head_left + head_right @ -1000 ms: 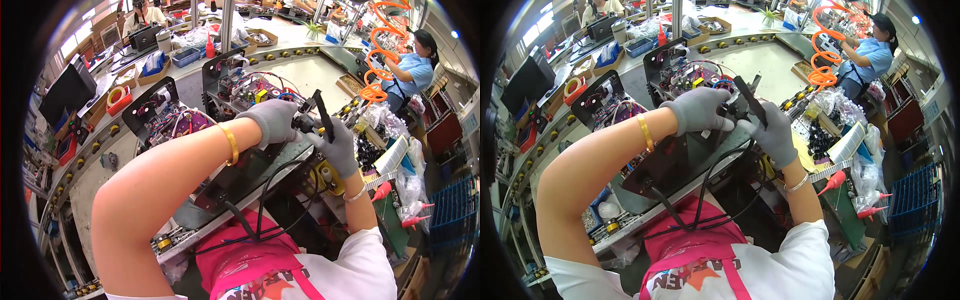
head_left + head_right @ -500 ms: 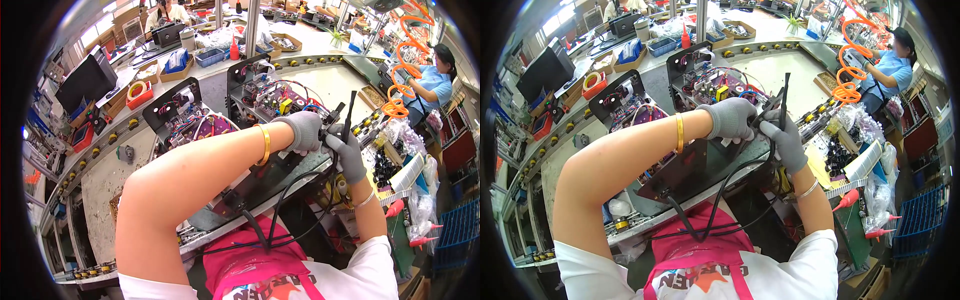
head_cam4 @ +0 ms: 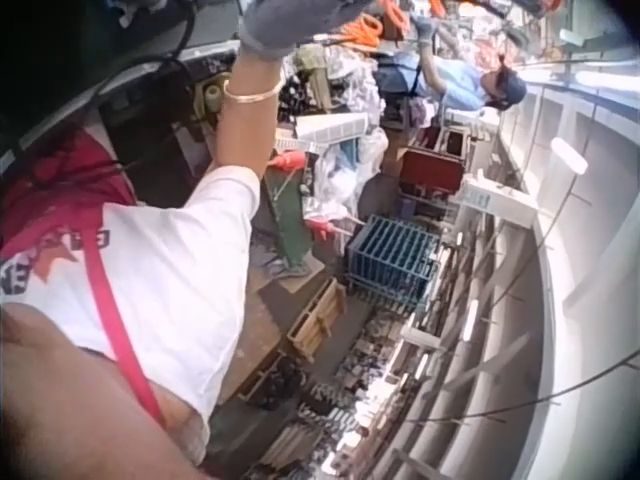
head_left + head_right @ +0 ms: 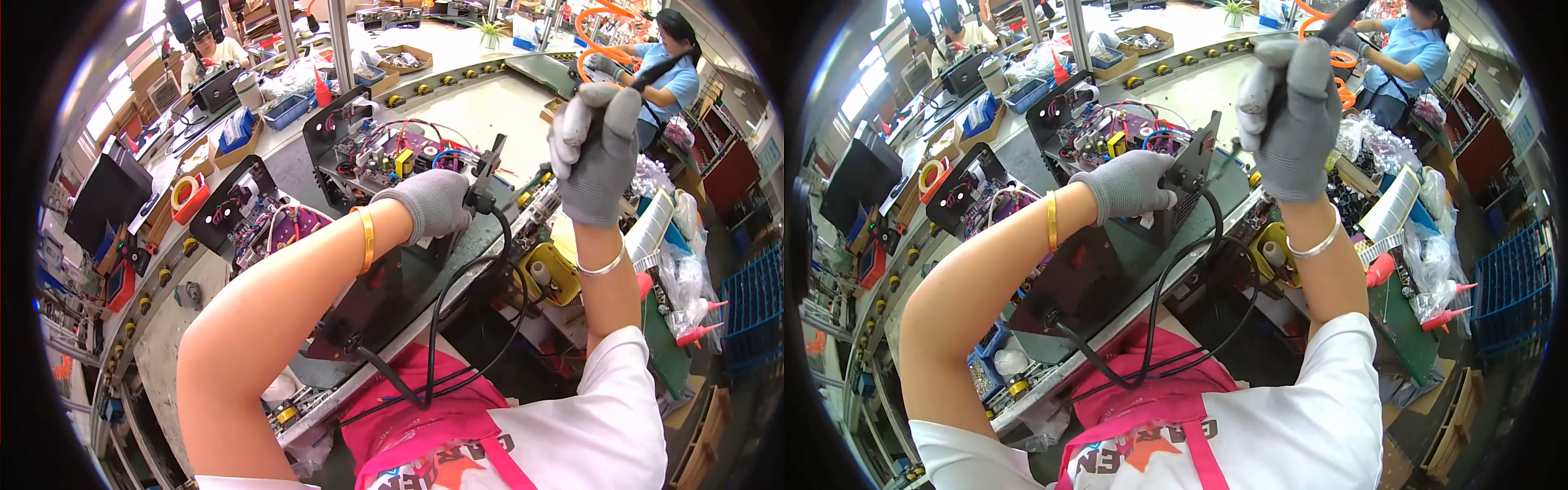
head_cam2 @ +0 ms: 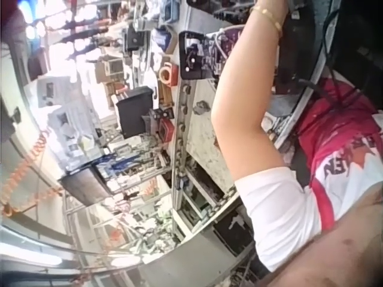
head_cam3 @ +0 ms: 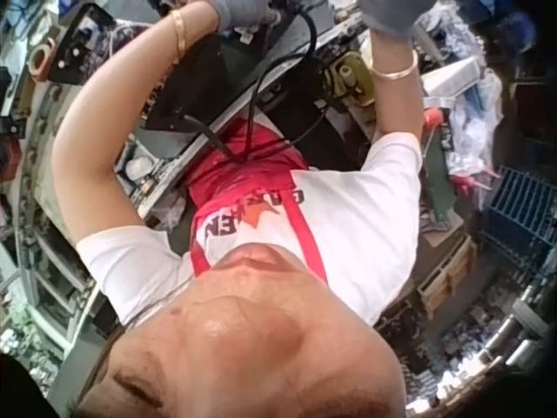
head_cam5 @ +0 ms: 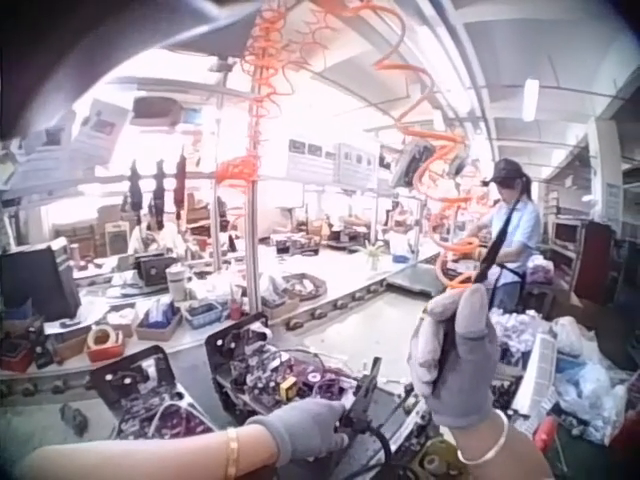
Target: Assembling and applying labels to electronic power units on a factory production line.
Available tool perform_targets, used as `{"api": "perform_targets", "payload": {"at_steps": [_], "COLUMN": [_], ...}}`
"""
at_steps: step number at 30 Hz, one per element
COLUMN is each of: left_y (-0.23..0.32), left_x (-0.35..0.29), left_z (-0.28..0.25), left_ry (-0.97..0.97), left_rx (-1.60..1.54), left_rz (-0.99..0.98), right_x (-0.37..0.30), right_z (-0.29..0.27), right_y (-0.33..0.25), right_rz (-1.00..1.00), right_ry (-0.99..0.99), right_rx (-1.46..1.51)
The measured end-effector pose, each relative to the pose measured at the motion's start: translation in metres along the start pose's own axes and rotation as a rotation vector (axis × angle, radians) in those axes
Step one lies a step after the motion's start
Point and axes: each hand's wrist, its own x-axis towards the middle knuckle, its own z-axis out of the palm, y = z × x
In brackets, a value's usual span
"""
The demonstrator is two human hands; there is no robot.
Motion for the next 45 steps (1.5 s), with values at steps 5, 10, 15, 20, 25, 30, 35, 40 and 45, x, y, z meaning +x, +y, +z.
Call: {"api": "perform_targets", "payload": {"at_steps": [5, 10, 15, 20, 25, 30, 35, 40, 45], "left_y": [0.001, 0.004, 0.01, 0.008, 0.003, 0.008, -0.008, 0.001, 0.001], "left_x": [-0.001, -0.005, -0.002, -0.006, 0.0, -0.007, -0.009, 0.0, -0.002], "left_z": [0.001, -0.002, 0.001, -0.005, 0.003, -0.001, 0.004, 0.003, 0.002], "left_ry": [0.006, -0.028, -0.01, -0.08, -0.027, -0.044, 0.013, 0.026, 0.053], "left_rx": [0.078, 0.099, 0.157, 0.177, 0.18, 0.105, 0.213, 0.114, 0.178], "left_rz": [0.033, -0.01, 0.054, 0.023, 0.079, 0.042, -0.013, 0.095, 0.055], "right_x": [0.004, 0.003, 0.024, 0.0, -0.003, 0.019, -0.121, -0.163, -0.131], "right_z": [0.02, 0.02, -0.025, 0.018, 0.029, -0.068, -0.068, -0.062, -0.041], "right_y": [0.019, 0.033, 0.053, 0.052, 0.043, 0.089, 0.13, 0.119, 0.051], "right_rz": [-0.023, 0.046, 0.138, 0.125, 0.166, 0.138, 0.409, 0.926, -0.045], "right_ry": [-0.073, -0.085, 0.099, -0.006, -0.088, 0.383, -0.813, -0.856, -0.031], "right_rx": [-0.054, -0.029, 0.241, 0.085, -0.157, -0.827, -1.329, -0.881, -1.29]}}
